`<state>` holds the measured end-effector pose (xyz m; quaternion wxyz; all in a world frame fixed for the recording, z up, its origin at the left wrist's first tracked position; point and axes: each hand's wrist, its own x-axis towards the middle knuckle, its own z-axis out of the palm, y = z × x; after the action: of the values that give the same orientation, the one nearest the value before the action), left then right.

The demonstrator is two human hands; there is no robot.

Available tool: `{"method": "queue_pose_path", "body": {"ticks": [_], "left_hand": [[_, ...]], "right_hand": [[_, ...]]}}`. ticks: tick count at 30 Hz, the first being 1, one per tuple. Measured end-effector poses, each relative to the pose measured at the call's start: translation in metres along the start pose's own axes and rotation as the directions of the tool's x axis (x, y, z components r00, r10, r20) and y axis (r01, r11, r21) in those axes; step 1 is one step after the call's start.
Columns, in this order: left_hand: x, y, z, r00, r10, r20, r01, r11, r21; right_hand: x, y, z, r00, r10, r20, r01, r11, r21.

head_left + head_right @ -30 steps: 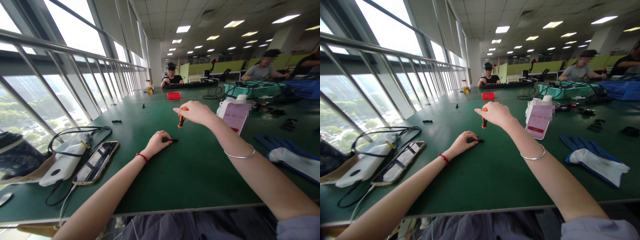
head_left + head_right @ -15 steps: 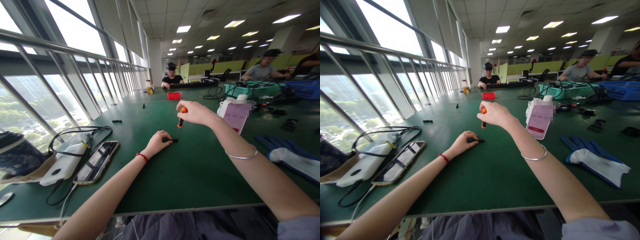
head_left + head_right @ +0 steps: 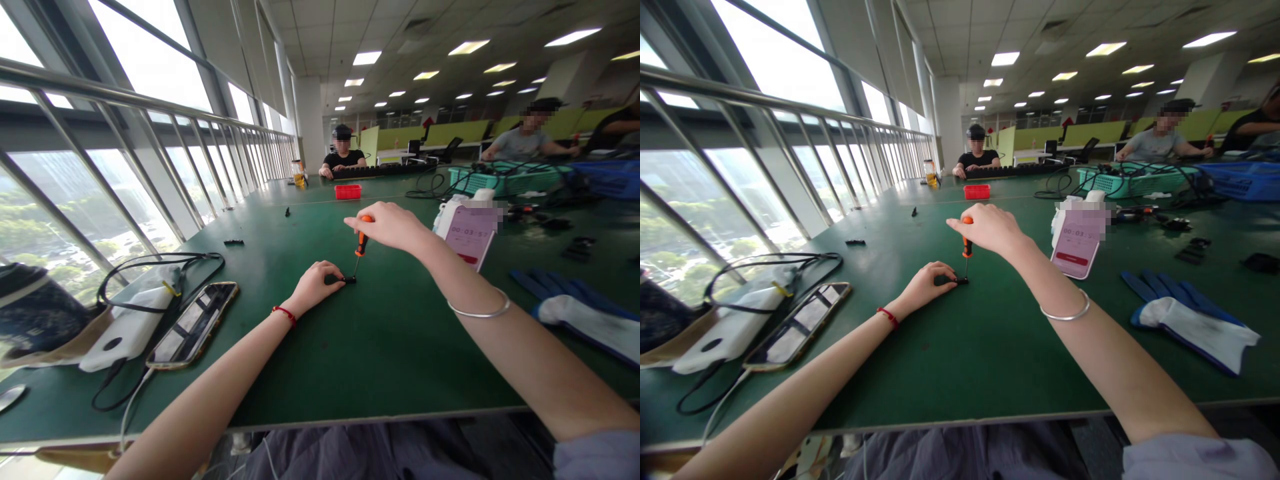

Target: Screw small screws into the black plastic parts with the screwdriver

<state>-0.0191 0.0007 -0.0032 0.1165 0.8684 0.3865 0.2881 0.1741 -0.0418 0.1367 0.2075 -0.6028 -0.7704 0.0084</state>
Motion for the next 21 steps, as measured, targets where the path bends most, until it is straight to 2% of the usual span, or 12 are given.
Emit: {"method": "queue_pose_path", "body": {"ticks": [5,10,16,21], "left_hand": [[-0.0001,0.0003,-0.0003,1.000,-0.002,0.003,0.002,1.000,0.004],[0.0001,0.0026,-0.0014,1.000,-0.010,0.010,0.010,1.000,-0.001],[0.0004,-0.0005,0.0003,1.000,0.002,0.004,-0.002,1.000,0.002],[-0.0001,0.0024,-0.0012,1.000,-0.002,0.002,0.002,1.000,-0.003]], "right_hand": [[0.0008,0.0018,0.0006,0.998,-0.041,-0.039,0.041,0.999,-0.012],[0.0014,0.0013,0.0016,1.000,0.011,0.004,-0.011,1.000,-0.002],[0.0007,0.0001,-0.0005,1.000,-0.022,-0.017,0.022,1.000,0.006],[0.0004,0.0001,-0.0011,1.000,0.023,-0.009,-0.023,1.000,-0.006]]}}
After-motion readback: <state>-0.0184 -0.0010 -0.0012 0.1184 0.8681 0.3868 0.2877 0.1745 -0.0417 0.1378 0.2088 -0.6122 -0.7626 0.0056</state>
